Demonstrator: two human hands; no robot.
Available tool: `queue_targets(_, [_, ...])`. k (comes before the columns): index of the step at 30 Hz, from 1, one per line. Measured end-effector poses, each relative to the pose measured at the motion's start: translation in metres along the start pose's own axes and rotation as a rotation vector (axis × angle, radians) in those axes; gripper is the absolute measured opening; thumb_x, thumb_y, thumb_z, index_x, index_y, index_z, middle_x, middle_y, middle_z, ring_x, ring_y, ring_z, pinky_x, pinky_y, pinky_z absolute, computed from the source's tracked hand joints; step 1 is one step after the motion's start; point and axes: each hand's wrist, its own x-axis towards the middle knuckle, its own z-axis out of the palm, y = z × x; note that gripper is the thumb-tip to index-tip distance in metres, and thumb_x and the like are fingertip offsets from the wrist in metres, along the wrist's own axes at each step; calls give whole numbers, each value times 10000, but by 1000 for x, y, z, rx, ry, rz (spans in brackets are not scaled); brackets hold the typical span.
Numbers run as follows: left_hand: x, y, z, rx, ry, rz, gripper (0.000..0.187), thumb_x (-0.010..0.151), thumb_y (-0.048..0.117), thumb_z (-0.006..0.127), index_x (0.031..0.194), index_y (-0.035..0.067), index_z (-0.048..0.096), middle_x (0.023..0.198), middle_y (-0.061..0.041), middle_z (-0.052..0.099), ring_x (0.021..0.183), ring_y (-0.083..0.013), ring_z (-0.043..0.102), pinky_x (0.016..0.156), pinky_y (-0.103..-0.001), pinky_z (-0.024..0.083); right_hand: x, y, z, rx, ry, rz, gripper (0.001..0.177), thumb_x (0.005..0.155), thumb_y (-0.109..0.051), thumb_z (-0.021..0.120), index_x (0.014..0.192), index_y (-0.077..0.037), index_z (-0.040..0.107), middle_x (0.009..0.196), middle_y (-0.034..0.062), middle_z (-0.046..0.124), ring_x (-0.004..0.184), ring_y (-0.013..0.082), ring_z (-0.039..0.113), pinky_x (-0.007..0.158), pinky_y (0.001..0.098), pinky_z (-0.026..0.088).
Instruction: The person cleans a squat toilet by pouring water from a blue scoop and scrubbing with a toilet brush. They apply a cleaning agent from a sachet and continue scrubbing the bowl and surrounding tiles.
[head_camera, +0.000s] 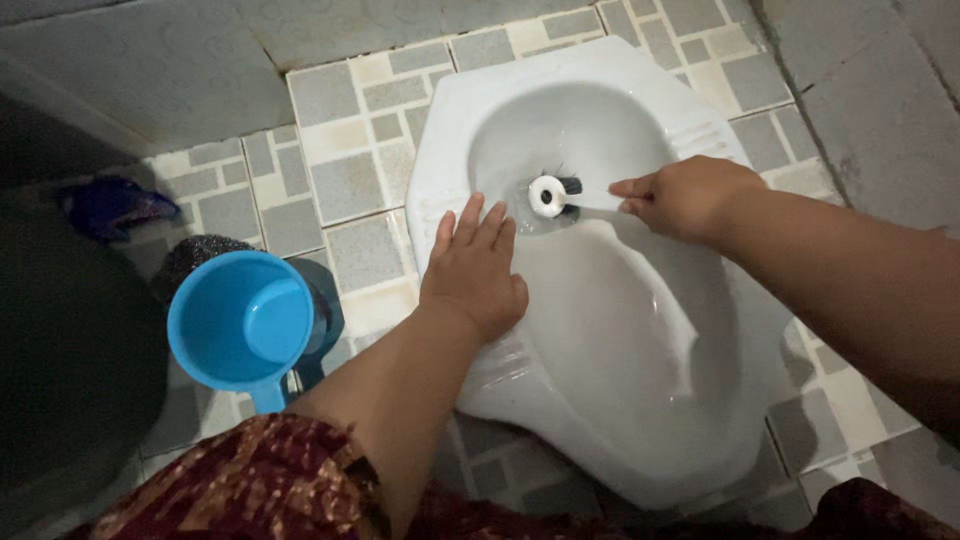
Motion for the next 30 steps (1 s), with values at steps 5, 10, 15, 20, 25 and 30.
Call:
queue_targets(5, [1,1,0,14,-6,-11,708,877,324,509,1522,70,365,1656,-59,223,1553,-253,40,1241,-461,44,-8,-13,0,-18,-37,-5,418,1045,-500,451,1449,-567,532,1398,-62,673,1241,214,659,1087,419,530])
queue_targets(10, [0,0,0,4,-3,-3,693,881,306,514,1520,71,386,1664,-57,230,1561,-261,47,1247,-465,49,2,15,-26,-60,43,29,407,1054,-506,474,1438,-468,602,1393,-3,677,1257,251,646,1127,485,459])
queue_targets(15, [1,1,0,4,-1,-7,700,880,312,507,1521,61,385,1663,-60,230,1558,-259,48,1244,-464,49,11,36,-34,-34,41,8,422,1047,-504,505,1458,-452,588,1354,59,706,1266,272,640,1125,476,468])
queue_targets(20, [2,1,0,31,-22,-7,699,880,321,500,1520,66,380,1656,-60,229,1553,-264,40,1240,-462,47,13,10,-6,128,8,12,422,1031,-484,510,1446,-459,587,1416,41,647,1299,278,603,1144,467,430])
queue_targets(25, [1,1,-3,23,-14,-6,687,886,319,497,1513,56,394,1650,-67,244,1556,-270,47,1242,-470,50,18,-3,11,110,-6,-80,445,1027,-484,496,1468,-451,546,1438,-2,622,1291,279,600,1134,437,437])
queue_targets(30, [0,-1,-2,5,-3,0,680,880,308,503,1504,54,410,1657,-67,252,1561,-270,56,1247,-465,55,0,-15,24,103,-26,-1,432,1051,-519,444,1475,-499,526,1393,-24,656,1231,262,639,1086,432,485])
